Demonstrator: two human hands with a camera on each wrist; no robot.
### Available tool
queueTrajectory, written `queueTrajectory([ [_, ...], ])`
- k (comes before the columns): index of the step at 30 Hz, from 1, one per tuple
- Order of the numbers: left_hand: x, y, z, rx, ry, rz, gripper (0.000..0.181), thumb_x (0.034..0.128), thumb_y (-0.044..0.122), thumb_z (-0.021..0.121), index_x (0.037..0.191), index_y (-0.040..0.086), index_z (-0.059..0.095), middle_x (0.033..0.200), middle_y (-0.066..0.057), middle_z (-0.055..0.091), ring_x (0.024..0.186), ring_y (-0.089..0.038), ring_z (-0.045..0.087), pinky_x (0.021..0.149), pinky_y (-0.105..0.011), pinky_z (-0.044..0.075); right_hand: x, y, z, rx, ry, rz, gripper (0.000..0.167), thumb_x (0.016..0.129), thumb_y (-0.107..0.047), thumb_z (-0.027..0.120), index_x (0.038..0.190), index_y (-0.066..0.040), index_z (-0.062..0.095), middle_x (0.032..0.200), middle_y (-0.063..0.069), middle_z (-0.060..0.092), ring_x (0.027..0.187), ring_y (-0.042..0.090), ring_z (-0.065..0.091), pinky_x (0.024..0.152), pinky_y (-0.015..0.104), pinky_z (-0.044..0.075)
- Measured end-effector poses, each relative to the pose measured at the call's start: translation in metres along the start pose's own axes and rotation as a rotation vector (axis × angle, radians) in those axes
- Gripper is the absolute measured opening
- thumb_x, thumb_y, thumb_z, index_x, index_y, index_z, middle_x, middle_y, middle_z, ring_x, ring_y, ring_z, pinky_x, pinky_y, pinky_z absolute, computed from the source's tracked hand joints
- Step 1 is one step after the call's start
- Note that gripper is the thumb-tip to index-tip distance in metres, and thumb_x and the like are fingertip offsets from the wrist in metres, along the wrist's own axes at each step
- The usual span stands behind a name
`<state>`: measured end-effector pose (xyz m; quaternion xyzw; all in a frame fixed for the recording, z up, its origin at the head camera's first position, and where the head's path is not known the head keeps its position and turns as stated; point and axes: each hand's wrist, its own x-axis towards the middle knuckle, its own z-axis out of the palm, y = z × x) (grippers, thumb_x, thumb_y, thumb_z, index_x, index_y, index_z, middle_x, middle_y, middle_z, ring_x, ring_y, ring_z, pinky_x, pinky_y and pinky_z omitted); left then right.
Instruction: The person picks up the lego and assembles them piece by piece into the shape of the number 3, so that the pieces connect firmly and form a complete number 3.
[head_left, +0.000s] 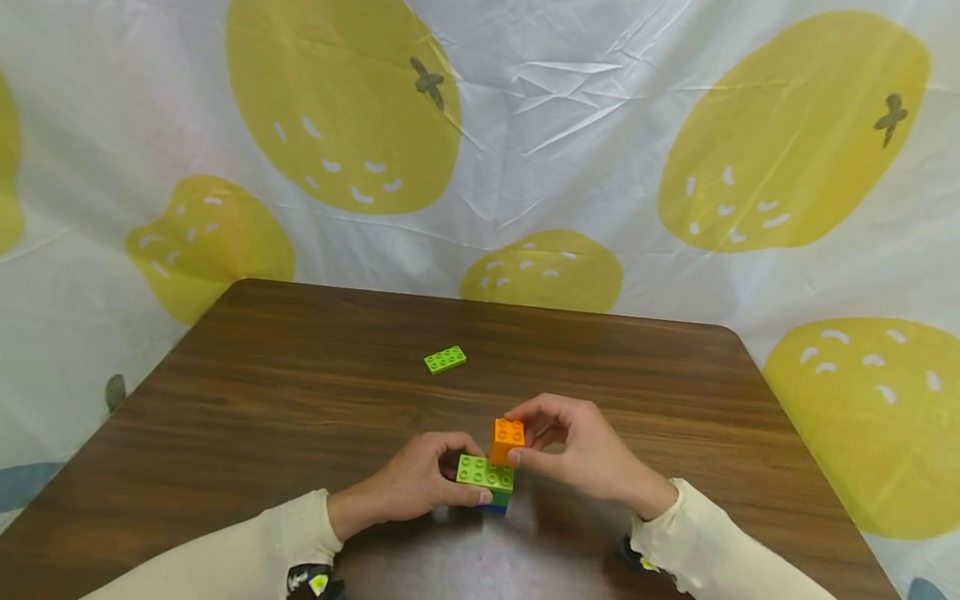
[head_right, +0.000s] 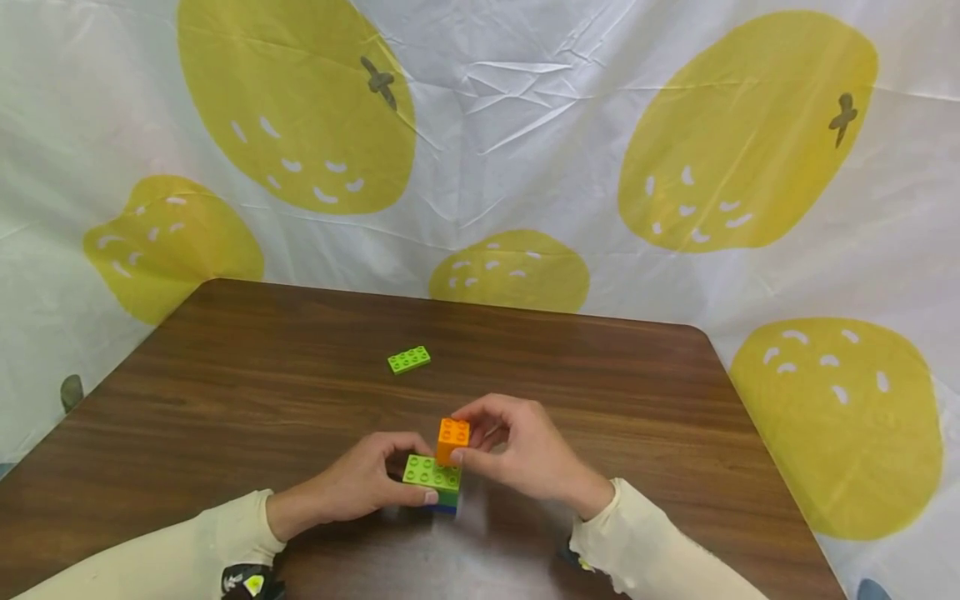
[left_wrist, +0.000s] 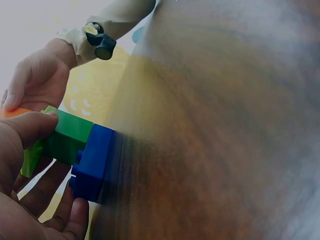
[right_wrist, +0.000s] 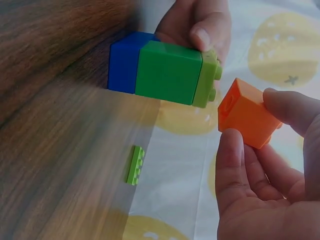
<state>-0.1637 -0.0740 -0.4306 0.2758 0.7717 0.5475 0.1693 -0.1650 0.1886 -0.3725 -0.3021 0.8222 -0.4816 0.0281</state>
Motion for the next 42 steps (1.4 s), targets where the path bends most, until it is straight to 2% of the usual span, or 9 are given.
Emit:
queueTrajectory([
  [9,-0.001,0.001,0.0,0.004,-0.002,-0.011,0.028,0.0893,0.025,0.087,0.112,0.014,0.074,0.106,-0.003,0.075,0.089,-0.013,0.071,0.077,-0.023,0.059,-0.004,0.0,0.004,-0.022,-0.007,-0.047,0.035,0.086,-0.014,0.089,0.118,-0.013,0.074,0.099,-0.002,0.075,0.083,0.011,0.07,0.074,0.03,0.062],
  [19,0.0,-0.002,0.0,0.032,0.002,-0.016,0.025,0.0892,0.028,0.087,0.107,0.018,0.073,0.101,0.0,0.074,0.085,-0.012,0.071,0.077,-0.024,0.06,-0.007,0.003,0.01,0.005,-0.017,-0.117,0.034,0.085,-0.011,0.089,0.116,-0.01,0.074,0.099,0.002,0.075,0.082,0.01,0.07,0.071,0.031,0.063],
  [23,-0.001,-0.003,0.0,0.042,0.003,-0.024,0.024,0.0892,0.03,0.087,0.105,0.02,0.072,0.102,0.001,0.073,0.085,-0.013,0.071,0.077,-0.024,0.059,-0.009,0.004,0.012,0.006,-0.026,-0.114,0.034,0.085,-0.011,0.089,0.115,-0.01,0.074,0.1,0.002,0.075,0.082,0.011,0.07,0.071,0.031,0.063],
  [34,-0.001,0.0,0.0,0.019,0.004,-0.014,0.027,0.089,0.027,0.087,0.108,0.015,0.073,0.104,-0.003,0.074,0.086,-0.012,0.071,0.077,-0.024,0.059,-0.009,0.003,0.011,-0.043,-0.056,-0.095,0.034,0.086,-0.014,0.089,0.115,-0.015,0.073,0.101,-0.002,0.074,0.083,0.012,0.07,0.073,0.03,0.063],
  [42,-0.001,0.002,-0.001,-0.001,0.005,-0.009,0.027,0.0887,0.024,0.087,0.109,0.014,0.074,0.104,-0.004,0.074,0.086,-0.013,0.071,0.075,-0.024,0.059,-0.01,0.003,0.012,-0.052,-0.055,-0.09,0.032,0.086,-0.014,0.089,0.114,-0.013,0.073,0.1,0.0,0.074,0.083,0.011,0.069,0.072,0.03,0.063],
])
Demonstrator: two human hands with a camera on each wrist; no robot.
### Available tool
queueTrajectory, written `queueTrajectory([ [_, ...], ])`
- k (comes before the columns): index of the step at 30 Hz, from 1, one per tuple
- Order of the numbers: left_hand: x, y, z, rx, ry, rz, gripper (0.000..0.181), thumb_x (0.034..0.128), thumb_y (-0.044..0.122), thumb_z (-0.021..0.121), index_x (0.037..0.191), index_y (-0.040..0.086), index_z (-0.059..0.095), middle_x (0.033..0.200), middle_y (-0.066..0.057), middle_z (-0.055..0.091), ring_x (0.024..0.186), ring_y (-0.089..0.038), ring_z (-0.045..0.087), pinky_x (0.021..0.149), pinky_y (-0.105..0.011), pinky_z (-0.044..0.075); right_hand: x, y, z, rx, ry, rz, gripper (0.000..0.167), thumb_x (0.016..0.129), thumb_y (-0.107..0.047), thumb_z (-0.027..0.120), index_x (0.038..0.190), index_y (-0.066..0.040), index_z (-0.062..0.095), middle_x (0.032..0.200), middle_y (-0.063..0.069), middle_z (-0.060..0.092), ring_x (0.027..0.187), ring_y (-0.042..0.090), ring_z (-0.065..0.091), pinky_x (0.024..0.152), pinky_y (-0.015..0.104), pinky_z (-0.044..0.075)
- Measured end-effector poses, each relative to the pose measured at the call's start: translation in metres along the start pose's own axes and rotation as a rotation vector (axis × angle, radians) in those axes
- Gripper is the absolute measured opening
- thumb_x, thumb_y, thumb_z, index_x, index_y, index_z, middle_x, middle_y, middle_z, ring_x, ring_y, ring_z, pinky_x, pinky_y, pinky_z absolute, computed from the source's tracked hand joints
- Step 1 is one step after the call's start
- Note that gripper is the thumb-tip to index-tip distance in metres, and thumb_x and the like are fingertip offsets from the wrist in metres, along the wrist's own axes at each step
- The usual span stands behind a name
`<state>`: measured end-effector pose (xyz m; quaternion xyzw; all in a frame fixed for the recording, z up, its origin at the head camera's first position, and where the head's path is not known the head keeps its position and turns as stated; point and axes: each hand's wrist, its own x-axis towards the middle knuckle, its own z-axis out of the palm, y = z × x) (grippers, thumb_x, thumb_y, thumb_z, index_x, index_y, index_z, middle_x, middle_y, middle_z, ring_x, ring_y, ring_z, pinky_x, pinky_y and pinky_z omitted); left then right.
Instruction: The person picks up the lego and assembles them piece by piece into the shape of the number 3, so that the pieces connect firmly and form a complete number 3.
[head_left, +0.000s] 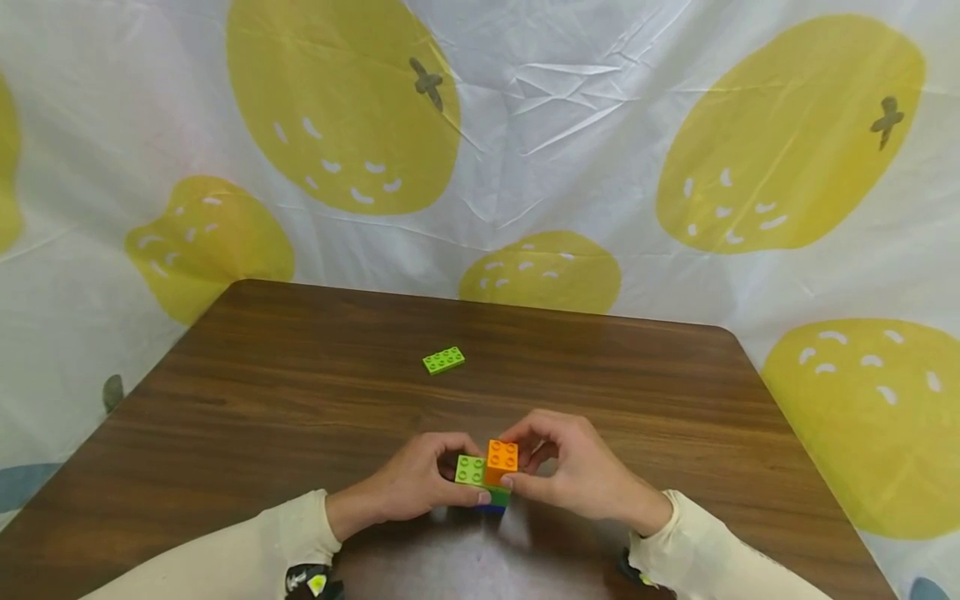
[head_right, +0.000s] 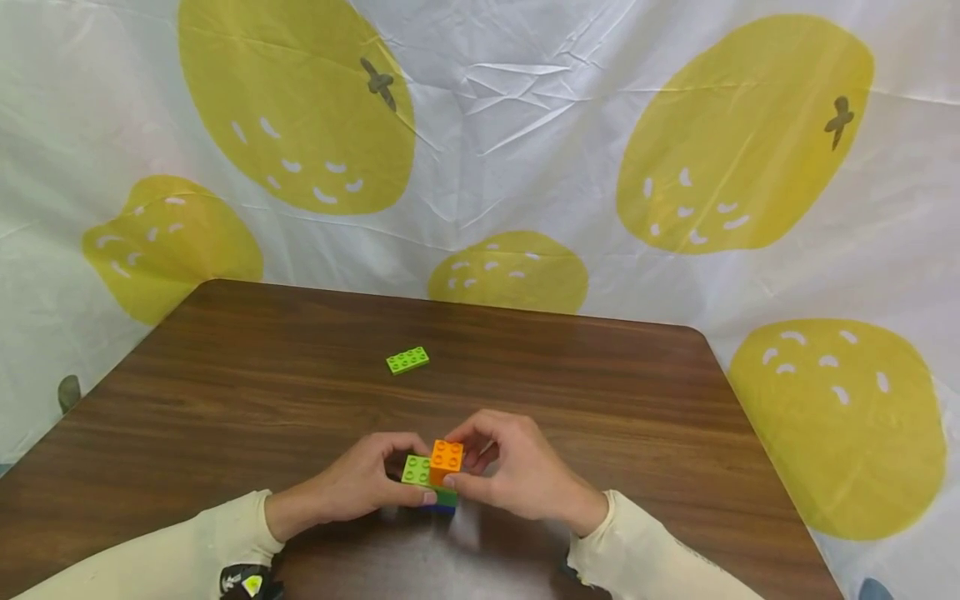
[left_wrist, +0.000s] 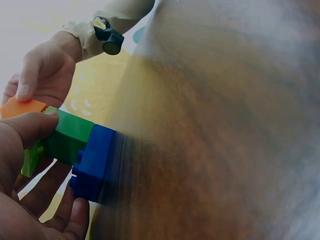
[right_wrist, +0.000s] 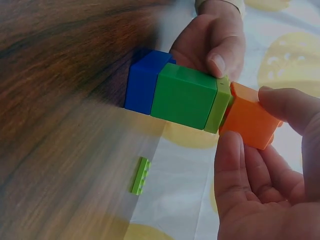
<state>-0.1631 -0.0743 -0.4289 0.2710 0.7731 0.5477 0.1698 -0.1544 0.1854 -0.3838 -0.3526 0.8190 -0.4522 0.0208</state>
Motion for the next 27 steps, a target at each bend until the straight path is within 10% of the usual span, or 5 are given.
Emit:
queueTrajectory([
  [27,0.0015,-0.0003,0.0015,-0.023,0.0,-0.014,0.028,0.0886,0.025,0.087,0.109,0.013,0.074,0.105,-0.005,0.075,0.086,-0.014,0.071,0.075,-0.024,0.06,0.003,0.0027,0.0012,0.006,0.001,0.004,0.029,0.08,-0.006,0.09,0.105,-0.012,0.075,0.09,0.001,0.074,0.074,0.007,0.068,0.066,0.03,0.063],
])
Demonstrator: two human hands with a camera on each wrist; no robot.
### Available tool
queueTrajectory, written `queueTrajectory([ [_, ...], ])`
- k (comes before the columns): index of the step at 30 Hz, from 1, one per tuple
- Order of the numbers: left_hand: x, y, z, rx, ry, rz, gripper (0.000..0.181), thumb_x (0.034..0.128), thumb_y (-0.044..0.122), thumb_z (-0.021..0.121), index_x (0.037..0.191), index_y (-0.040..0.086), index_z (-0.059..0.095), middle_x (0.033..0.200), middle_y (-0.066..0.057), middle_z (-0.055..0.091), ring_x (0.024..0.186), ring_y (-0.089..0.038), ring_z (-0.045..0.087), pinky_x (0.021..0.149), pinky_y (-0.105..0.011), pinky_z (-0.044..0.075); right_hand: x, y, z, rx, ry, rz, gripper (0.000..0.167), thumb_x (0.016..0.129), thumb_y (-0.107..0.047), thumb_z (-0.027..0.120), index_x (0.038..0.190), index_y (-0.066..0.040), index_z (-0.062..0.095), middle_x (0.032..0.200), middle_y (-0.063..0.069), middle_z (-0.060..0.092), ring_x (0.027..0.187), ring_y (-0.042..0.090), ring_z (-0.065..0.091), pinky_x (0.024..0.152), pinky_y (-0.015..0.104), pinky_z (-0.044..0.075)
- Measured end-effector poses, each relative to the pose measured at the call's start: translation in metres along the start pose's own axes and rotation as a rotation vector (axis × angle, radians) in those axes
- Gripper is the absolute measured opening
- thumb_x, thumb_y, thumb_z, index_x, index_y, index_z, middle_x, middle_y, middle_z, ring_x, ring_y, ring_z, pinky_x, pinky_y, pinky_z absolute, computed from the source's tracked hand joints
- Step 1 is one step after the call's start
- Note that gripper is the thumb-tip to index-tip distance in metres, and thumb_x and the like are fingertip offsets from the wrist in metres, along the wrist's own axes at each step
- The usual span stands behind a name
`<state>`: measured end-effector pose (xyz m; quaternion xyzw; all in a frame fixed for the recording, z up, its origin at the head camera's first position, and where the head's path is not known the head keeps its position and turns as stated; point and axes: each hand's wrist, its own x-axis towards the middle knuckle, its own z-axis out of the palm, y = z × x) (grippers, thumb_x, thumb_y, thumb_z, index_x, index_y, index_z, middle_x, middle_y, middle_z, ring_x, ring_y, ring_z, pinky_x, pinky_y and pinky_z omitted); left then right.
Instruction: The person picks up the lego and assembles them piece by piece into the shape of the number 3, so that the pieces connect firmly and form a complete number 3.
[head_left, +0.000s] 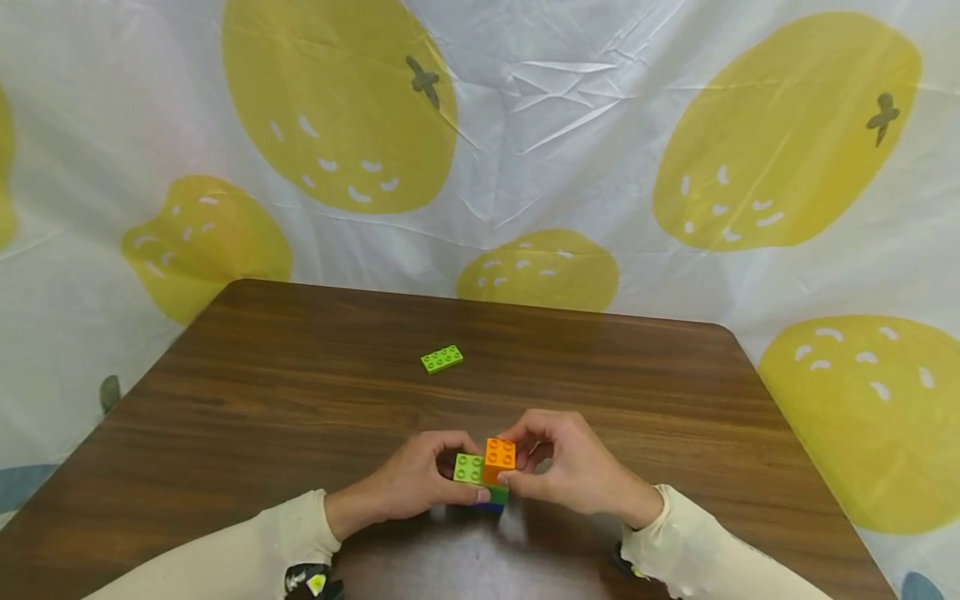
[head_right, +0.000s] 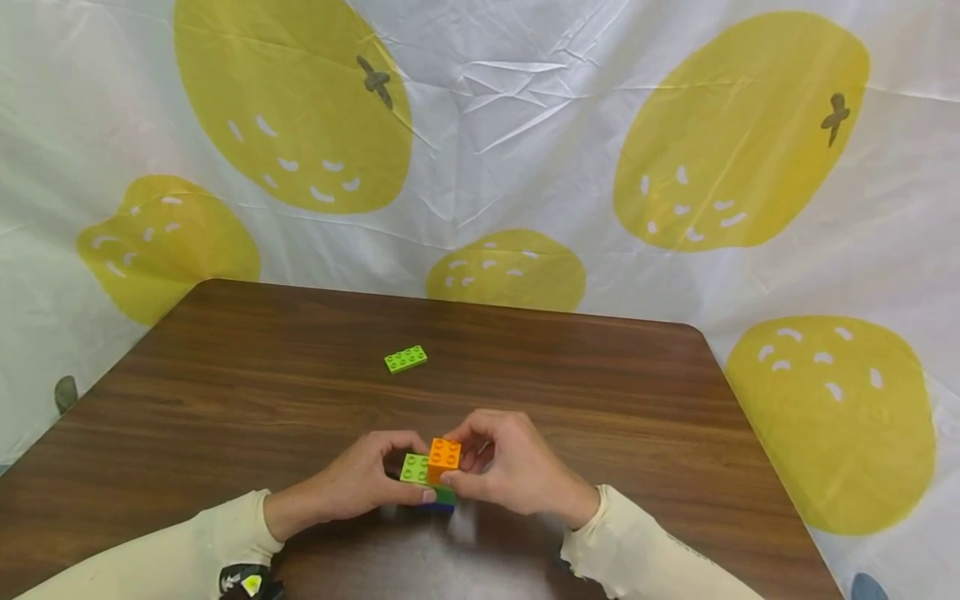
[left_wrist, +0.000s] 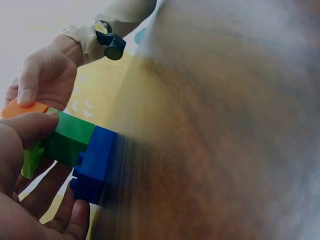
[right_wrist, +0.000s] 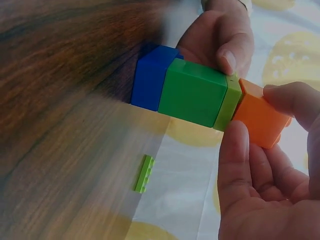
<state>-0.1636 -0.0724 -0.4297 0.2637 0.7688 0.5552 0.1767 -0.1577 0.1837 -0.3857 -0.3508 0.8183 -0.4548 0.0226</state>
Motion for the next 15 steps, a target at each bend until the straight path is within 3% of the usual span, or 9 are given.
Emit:
queueTrajectory([
  [8,0.0011,-0.0002,-0.001,0.019,0.014,0.019,0.028,0.0881,0.025,0.088,0.11,0.013,0.074,0.104,-0.005,0.075,0.084,-0.014,0.071,0.074,-0.024,0.06,0.0035,-0.0028,-0.0003,-0.041,-0.02,-0.027,0.028,0.08,-0.009,0.091,0.101,-0.014,0.074,0.089,-0.001,0.073,0.072,0.008,0.068,0.063,0.032,0.063],
  [15,0.0002,0.0007,0.0017,0.023,0.014,0.024,0.033,0.0883,0.025,0.088,0.116,0.013,0.074,0.107,-0.006,0.075,0.087,-0.014,0.072,0.076,-0.023,0.06,0.0013,-0.0017,-0.0005,-0.029,-0.033,0.021,0.028,0.079,-0.011,0.091,0.101,-0.014,0.074,0.088,-0.002,0.073,0.072,0.008,0.067,0.063,0.033,0.063],
])
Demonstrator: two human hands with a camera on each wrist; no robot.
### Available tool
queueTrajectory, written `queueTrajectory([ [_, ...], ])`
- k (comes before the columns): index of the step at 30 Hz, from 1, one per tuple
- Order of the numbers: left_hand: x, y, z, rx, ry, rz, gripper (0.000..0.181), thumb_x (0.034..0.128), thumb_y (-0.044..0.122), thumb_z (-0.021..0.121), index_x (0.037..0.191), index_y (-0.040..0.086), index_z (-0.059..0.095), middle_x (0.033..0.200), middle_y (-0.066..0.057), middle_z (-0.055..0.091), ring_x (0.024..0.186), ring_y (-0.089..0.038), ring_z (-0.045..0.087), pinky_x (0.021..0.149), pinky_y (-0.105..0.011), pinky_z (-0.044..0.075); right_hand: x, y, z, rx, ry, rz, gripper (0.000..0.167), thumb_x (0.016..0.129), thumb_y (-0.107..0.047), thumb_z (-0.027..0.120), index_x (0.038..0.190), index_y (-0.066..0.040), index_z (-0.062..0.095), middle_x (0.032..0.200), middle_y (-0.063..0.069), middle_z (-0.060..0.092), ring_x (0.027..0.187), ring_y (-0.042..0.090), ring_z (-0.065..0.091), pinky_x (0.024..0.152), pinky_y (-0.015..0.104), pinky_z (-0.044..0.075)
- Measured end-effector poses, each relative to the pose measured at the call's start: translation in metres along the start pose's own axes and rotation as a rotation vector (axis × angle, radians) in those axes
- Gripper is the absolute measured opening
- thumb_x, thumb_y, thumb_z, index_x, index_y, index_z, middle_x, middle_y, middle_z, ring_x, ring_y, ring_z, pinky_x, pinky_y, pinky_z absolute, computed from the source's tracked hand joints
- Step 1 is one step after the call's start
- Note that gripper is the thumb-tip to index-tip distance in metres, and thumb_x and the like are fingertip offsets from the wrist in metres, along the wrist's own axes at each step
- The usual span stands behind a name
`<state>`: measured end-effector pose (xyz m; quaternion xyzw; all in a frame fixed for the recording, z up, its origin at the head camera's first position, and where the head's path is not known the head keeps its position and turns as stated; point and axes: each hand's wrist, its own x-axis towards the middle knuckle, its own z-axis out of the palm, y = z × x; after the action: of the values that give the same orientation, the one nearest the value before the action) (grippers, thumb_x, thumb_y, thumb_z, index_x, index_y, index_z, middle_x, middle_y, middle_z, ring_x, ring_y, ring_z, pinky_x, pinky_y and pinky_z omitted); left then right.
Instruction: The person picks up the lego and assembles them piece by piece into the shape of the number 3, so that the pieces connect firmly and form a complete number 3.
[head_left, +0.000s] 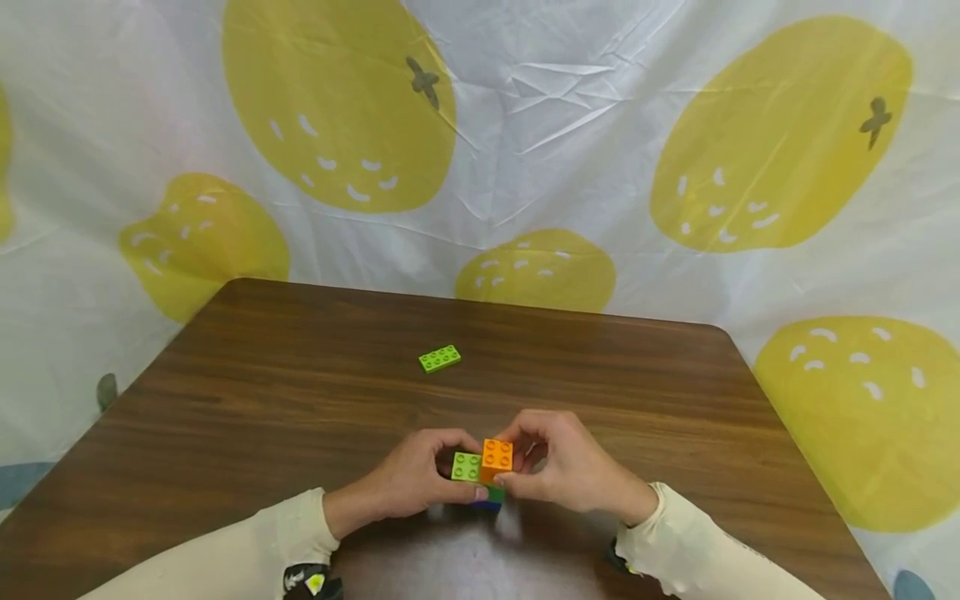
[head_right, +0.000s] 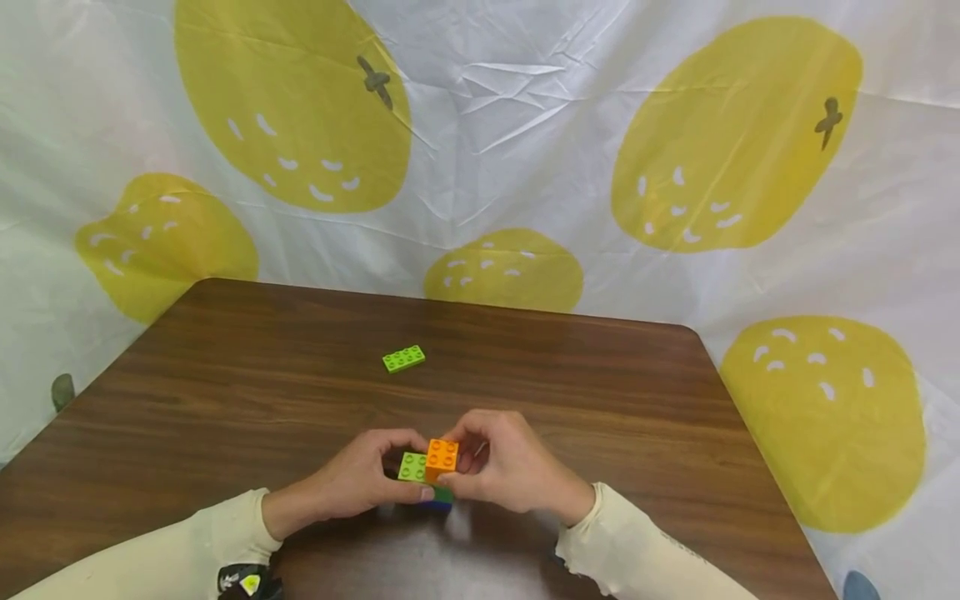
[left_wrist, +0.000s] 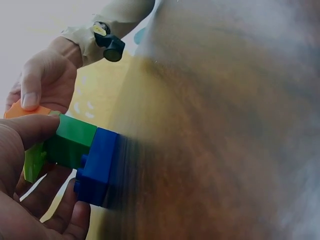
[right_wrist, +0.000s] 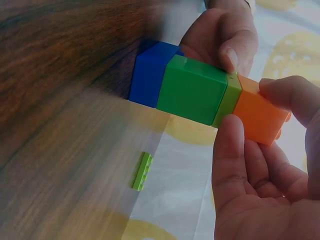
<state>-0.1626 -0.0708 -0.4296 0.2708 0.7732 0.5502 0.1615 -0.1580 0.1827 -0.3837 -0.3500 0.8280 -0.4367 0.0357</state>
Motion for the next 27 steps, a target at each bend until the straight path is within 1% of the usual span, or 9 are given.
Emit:
queueTrajectory([
  [7,0.0011,-0.0004,0.0001,0.009,0.005,0.007,0.037,0.0866,0.024,0.089,0.118,0.012,0.074,0.112,-0.006,0.075,0.095,-0.013,0.073,0.08,-0.023,0.059,0.0,0.0014,0.0018,0.013,-0.006,0.014,0.028,0.079,-0.01,0.091,0.101,-0.014,0.074,0.089,-0.001,0.073,0.073,0.008,0.068,0.065,0.031,0.063],
  [15,0.0009,-0.001,-0.002,-0.017,-0.004,0.019,0.038,0.0882,0.024,0.088,0.121,0.012,0.074,0.117,-0.007,0.075,0.099,-0.015,0.073,0.086,-0.025,0.06,-0.0007,0.0002,0.0027,0.017,-0.01,0.053,0.028,0.08,-0.012,0.091,0.101,-0.015,0.074,0.09,-0.002,0.073,0.074,0.008,0.067,0.066,0.029,0.063],
  [18,0.0002,-0.0014,-0.0017,-0.026,0.002,0.02,0.038,0.0889,0.026,0.088,0.122,0.013,0.074,0.118,-0.006,0.075,0.1,-0.014,0.073,0.087,-0.026,0.06,-0.0009,0.0008,0.0032,0.016,-0.01,0.056,0.028,0.08,-0.012,0.091,0.101,-0.015,0.074,0.089,-0.002,0.073,0.074,0.009,0.068,0.066,0.029,0.063],
  [24,0.0007,-0.0005,-0.0002,-0.07,0.007,0.029,0.038,0.0892,0.025,0.088,0.124,0.016,0.074,0.119,-0.004,0.076,0.101,-0.014,0.075,0.088,-0.031,0.061,-0.0016,0.0025,0.0035,0.018,-0.007,0.06,0.027,0.08,-0.012,0.091,0.101,-0.015,0.074,0.089,-0.002,0.072,0.074,0.01,0.068,0.066,0.029,0.062],
  [27,0.0008,0.0002,0.0001,-0.068,0.01,0.03,0.039,0.0894,0.024,0.087,0.125,0.014,0.073,0.12,-0.005,0.076,0.101,-0.013,0.074,0.089,-0.031,0.061,-0.002,0.0034,0.0038,0.019,-0.009,0.067,0.027,0.08,-0.013,0.091,0.101,-0.014,0.074,0.088,-0.002,0.072,0.074,0.01,0.067,0.066,0.029,0.062],
])
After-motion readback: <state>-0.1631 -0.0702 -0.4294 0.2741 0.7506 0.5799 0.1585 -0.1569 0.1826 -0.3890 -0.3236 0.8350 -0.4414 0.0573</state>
